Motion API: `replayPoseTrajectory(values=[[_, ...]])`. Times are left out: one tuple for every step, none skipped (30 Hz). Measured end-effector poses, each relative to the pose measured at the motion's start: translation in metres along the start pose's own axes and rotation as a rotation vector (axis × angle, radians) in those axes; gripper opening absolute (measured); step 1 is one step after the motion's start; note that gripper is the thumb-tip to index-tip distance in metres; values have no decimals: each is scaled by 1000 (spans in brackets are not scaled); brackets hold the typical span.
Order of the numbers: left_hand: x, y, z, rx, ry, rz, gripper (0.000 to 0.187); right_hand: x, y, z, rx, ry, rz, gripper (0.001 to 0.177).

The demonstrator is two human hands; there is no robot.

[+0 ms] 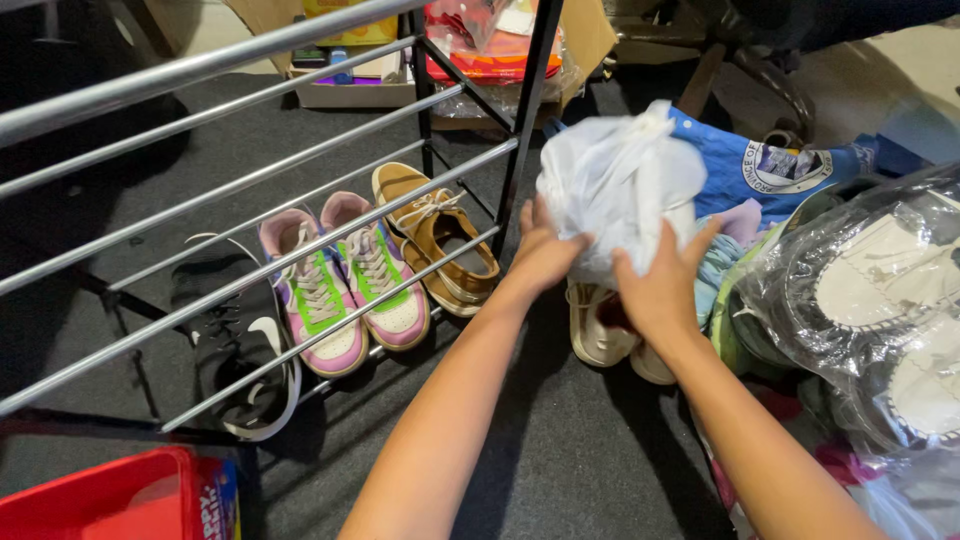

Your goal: The person removes several pairs of shoes from a metal shoe rack and places them on the floor. Then the person disassembles the shoe rack by removing the horizontal bars one by one.

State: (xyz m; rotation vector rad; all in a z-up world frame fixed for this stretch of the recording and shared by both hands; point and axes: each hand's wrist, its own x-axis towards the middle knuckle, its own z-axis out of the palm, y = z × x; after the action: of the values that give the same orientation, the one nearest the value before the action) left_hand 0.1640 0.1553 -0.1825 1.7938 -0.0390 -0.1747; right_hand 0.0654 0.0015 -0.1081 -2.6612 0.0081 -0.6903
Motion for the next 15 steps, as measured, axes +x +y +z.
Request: replayPoseTrajectory(values=[[9,-19,9,112,-73,13,116,5,3,7,-161,-128,0,69],[11,-38,18,224,-145,27,112,8,5,12,-322,-256,0,70],[8,-56,25,233,-248,-28,107,11,4,18,-383,-318,16,71],[2,-70,29,242,-351,-82,103,12,0,24,-444,-381,32,73],[-4,-79,32,275,-344,-27,100,13,-2,29,-503,-448,48,75],[-10,-83,34,307,-338,28,97,15,-3,31,-524,-431,28,74],[-18,-85,33,341,-334,81,94,16,-4,33,-544,-415,10,74],[-26,-85,26,334,-307,93,89,15,-5,33,-564,-398,-9,73],[-33,-84,14,329,-274,106,84,15,-7,32,-565,-374,-25,74],[-42,-80,0,324,-241,119,80,14,-9,29,-566,-350,-41,74],[-55,-77,-15,356,-239,124,71,11,-15,27,-564,-328,-56,75],[-72,-74,-32,389,-236,127,62,7,-22,23,-550,-315,-60,72],[-87,-71,-50,422,-232,137,54,2,-28,17,-537,-296,-63,69],[-104,-69,-71,432,-238,174,47,-2,-36,12,-523,-277,-67,66],[-124,-69,-91,442,-245,206,41,-9,-45,9,-437,-218,-142,63]])
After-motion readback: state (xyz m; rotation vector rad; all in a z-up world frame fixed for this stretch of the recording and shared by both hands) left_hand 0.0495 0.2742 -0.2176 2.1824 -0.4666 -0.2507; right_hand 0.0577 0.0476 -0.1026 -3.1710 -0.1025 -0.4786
